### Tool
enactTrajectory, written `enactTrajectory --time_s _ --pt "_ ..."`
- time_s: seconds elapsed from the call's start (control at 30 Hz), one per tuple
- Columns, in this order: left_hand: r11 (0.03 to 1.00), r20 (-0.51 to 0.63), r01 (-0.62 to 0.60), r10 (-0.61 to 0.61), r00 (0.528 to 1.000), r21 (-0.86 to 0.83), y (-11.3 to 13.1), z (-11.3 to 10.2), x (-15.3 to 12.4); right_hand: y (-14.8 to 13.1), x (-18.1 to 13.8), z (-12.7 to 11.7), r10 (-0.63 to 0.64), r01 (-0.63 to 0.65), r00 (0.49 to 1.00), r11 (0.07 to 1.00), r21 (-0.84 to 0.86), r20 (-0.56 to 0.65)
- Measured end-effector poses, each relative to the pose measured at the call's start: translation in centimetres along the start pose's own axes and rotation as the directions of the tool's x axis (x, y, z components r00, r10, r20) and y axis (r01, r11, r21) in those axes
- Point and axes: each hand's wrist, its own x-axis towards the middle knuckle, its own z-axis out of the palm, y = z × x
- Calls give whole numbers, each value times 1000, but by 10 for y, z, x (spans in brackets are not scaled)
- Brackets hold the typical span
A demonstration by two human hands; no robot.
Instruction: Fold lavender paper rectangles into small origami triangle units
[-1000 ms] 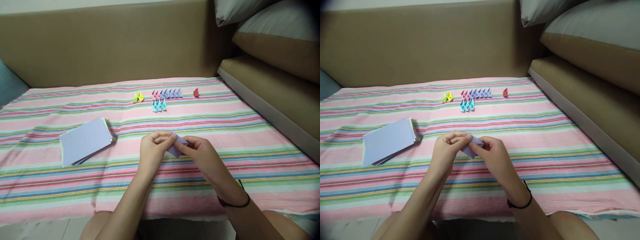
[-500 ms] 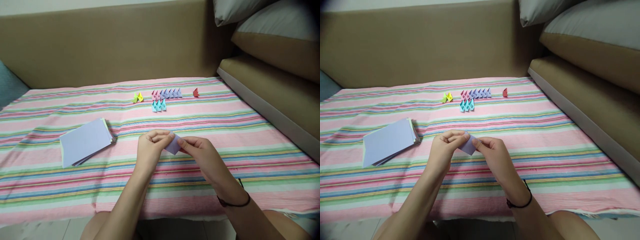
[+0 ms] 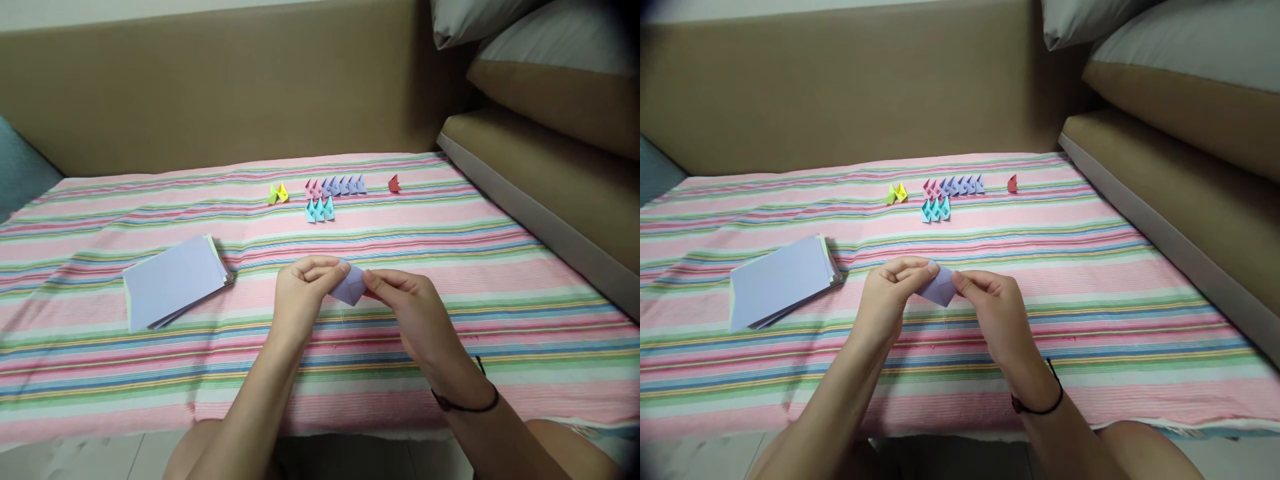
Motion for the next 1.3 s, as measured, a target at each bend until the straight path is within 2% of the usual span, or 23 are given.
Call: enactTrajectory --time_s 0.17,0.23,0.4,0.73,0.9,1.07,1.17,1.3 --pt "1000 15 3 -3 1000 11 -3 -1 -1 -4 1 0 93 -94 988 996 0 125" --pt "999 29 19 -20 999 30 -4 0 -1 -4 0 0 88 -84 984 996 -33 154" --pt "998 33 28 -29 999 50 -5 1 -2 -1 0 -1 35 -17 990 990 -137 136" --pt "999 22 33 -33 999 -1 -5 0 1 -5 2 -2 99 -91 980 994 -58 173" --pt "1000 21 28 -28 999 5 -3 1 0 -3 2 -4 97 -83 983 992 -94 157" --pt "1000 79 9 -11 997 26 -3 0 0 -2 4 -7 60 -31 985 984 -178 162" --pt "999 85 -1 -3 996 44 -4 0 1 -3 5 -6 62 -41 981 993 -112 186" --pt "999 66 29 -32 997 43 -5 -1 1 -3 5 -4 98 -91 988 994 -56 123"
